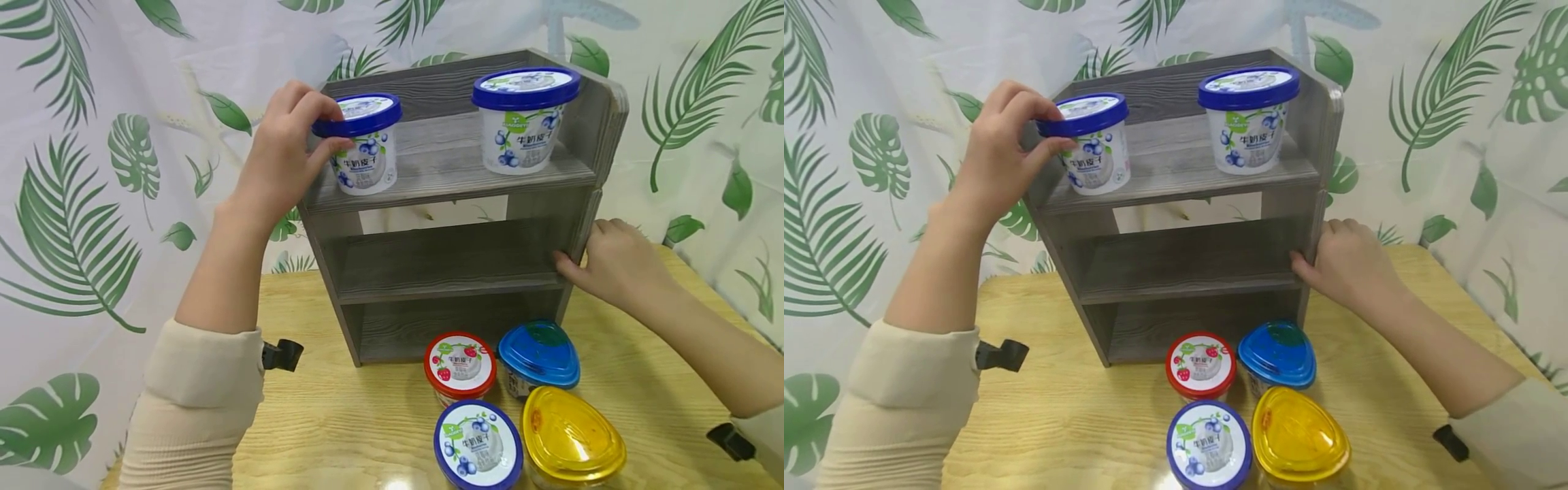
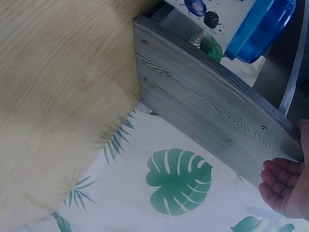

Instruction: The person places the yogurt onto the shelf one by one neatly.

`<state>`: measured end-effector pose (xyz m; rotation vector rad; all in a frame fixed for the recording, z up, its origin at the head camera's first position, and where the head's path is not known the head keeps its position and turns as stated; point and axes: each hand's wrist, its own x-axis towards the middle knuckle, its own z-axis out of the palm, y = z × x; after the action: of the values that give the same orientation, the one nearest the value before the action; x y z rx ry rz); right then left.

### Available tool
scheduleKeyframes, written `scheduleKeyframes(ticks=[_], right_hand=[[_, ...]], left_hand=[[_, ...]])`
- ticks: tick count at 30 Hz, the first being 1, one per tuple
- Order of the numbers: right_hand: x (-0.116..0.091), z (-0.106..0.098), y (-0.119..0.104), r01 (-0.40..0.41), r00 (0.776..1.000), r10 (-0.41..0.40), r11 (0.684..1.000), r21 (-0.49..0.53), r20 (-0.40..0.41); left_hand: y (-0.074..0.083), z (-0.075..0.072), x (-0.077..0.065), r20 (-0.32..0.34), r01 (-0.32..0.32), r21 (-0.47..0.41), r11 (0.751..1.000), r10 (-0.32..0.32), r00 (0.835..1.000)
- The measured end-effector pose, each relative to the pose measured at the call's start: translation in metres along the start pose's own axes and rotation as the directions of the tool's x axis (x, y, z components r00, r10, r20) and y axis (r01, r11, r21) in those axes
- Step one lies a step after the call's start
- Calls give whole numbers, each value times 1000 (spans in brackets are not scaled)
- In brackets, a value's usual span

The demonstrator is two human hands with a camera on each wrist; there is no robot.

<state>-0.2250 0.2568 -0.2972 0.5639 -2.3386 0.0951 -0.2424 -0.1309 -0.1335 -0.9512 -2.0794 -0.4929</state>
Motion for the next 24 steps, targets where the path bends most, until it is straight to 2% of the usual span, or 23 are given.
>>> scheduleKeyframes(ticks=[3, 8, 11, 17, 24], right_hand=[[1, -3, -2, -40, 999, 40, 999, 3, 20], [5, -7, -4, -82, 997, 83, 996, 34, -1], [7, -8, -5, -100, 995, 100, 993, 58, 3], [6, -8, -6, -137, 990, 134, 986, 95, 37], [5, -4, -6, -132, 991, 130, 988, 85, 24]], left_hand=[[2, -1, 0, 17, 26, 2, 1000, -26, 1000], [4, -2, 0, 33, 41, 2, 999, -41, 999], [3, -1, 0, 26, 22, -3, 1000, -22, 999], [-2, 0, -1, -13, -73, 2, 997, 73, 997], [-3, -2, -1, -7, -62, 15, 998, 62, 998]])
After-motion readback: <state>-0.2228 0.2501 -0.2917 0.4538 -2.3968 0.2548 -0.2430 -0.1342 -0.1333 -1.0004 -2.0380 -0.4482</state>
